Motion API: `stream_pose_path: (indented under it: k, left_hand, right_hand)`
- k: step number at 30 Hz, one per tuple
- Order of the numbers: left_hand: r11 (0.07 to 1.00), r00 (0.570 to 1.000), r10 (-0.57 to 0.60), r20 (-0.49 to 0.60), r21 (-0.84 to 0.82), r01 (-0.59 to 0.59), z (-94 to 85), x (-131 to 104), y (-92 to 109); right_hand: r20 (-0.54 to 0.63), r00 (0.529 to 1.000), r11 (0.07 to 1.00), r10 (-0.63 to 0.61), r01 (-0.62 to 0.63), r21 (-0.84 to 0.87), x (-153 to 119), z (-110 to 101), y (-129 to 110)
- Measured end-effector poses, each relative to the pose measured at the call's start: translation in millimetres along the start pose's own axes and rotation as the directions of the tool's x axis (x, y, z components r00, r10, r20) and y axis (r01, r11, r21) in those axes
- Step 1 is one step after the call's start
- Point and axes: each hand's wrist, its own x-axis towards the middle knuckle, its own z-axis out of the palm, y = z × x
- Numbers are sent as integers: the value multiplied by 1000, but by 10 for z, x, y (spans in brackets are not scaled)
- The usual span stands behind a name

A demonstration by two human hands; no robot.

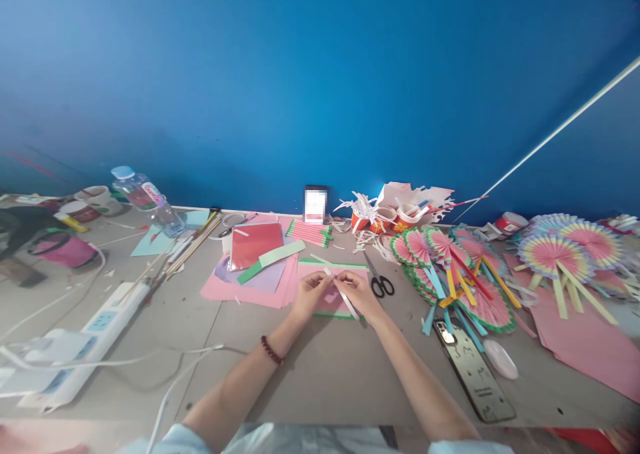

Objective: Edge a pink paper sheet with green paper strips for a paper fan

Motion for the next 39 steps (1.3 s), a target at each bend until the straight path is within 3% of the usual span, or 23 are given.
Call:
stream_pose_path:
  k: [4,8,15,24,28,34,39]
  left_hand:
    - [1000,996,-31,-80,0,31,-26,19,11]
    - [999,993,-27,-115,38,31,-53,35,23]
    - [997,993,-55,-105,53,61,-72,48,23]
    - [993,991,-88,-96,74,95,-66,30,106]
    - [990,989,-119,-91,70,126,-64,17,131]
    - [985,982,-167,-88,-67,161,-58,24,86]
    - [994,993,-99,-60,-48,96,-62,65,18]
  right_hand:
    - [50,994,994,102,-104,40,1,1,21]
    - [39,995,994,94,-95,43,12,-1,43]
    - [58,997,998,53,-54,21,27,-9,72]
    - [-13,997,997,-75,75,-35,31,13,14]
    - [-10,997,995,-80,79,-55,43,3,31]
    - [34,997,996,-69,71,-45,88,-32,131]
    - [39,999,1000,3,-4,23,86,-28,145]
